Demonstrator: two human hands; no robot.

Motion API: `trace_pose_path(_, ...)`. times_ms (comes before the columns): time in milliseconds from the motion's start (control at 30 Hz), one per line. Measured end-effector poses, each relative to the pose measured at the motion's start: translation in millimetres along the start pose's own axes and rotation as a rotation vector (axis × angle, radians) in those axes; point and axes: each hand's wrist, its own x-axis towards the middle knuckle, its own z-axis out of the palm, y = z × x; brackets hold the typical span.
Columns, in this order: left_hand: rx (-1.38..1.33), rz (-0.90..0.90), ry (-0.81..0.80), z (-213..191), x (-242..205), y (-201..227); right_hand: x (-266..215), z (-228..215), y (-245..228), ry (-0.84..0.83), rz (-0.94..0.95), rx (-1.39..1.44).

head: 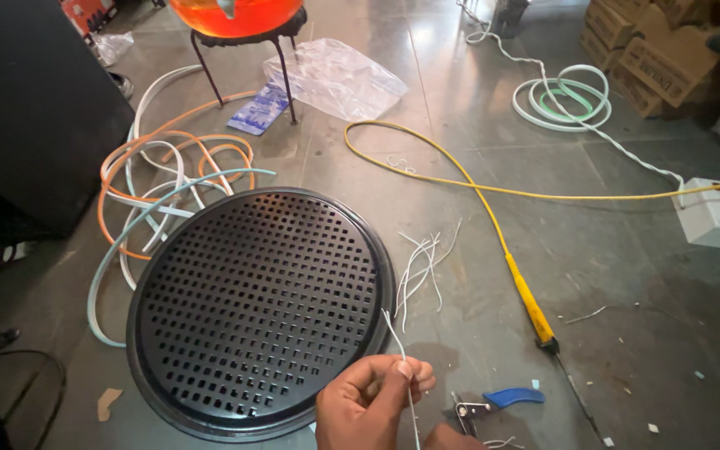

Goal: The person strips the insulation off the ends of several white wires using a pair of wire strippers. They then insert the stripped ends into a small white plastic connector block.

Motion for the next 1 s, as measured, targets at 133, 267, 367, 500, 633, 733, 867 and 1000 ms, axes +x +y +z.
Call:
trace_pose_path(133,0.061,-0.005,0.038,0,-1,9,5,0,-3,-0.017,0.002,-0.010)
trace_pose_path(267,0.062,0.031,0.050,-1,-2,15,7,1,-4,-0.028,0.002,-0.020)
trace_pose_path(367,0.069,0.050,0.056,-2,-2,19,9,2,-5,-0.030,0.001,-0.026)
trace_pose_path(500,0.041,0.059,0.055,-4,-2,23,9,4,-8,-0.033,0.000,-0.030)
trace_pose_path(633,0.095,0.084,0.062,-6,-2,26,8,5,-10,-0.035,-0.001,-0.036)
trace_pose_path(733,0.120,0.100,0.058,-6,-3,29,7,4,-10,-0.030,-0.002,-0.041)
trace_pose_path(867,0.145,0.079,0.072,-6,-5,36,8,6,-11,-0.030,-0.003,-0.044)
trace_pose_path(1000,0.231,0.119,0.043,-3,-8,44,6,4,-8,-0.011,-0.010,-0.054)
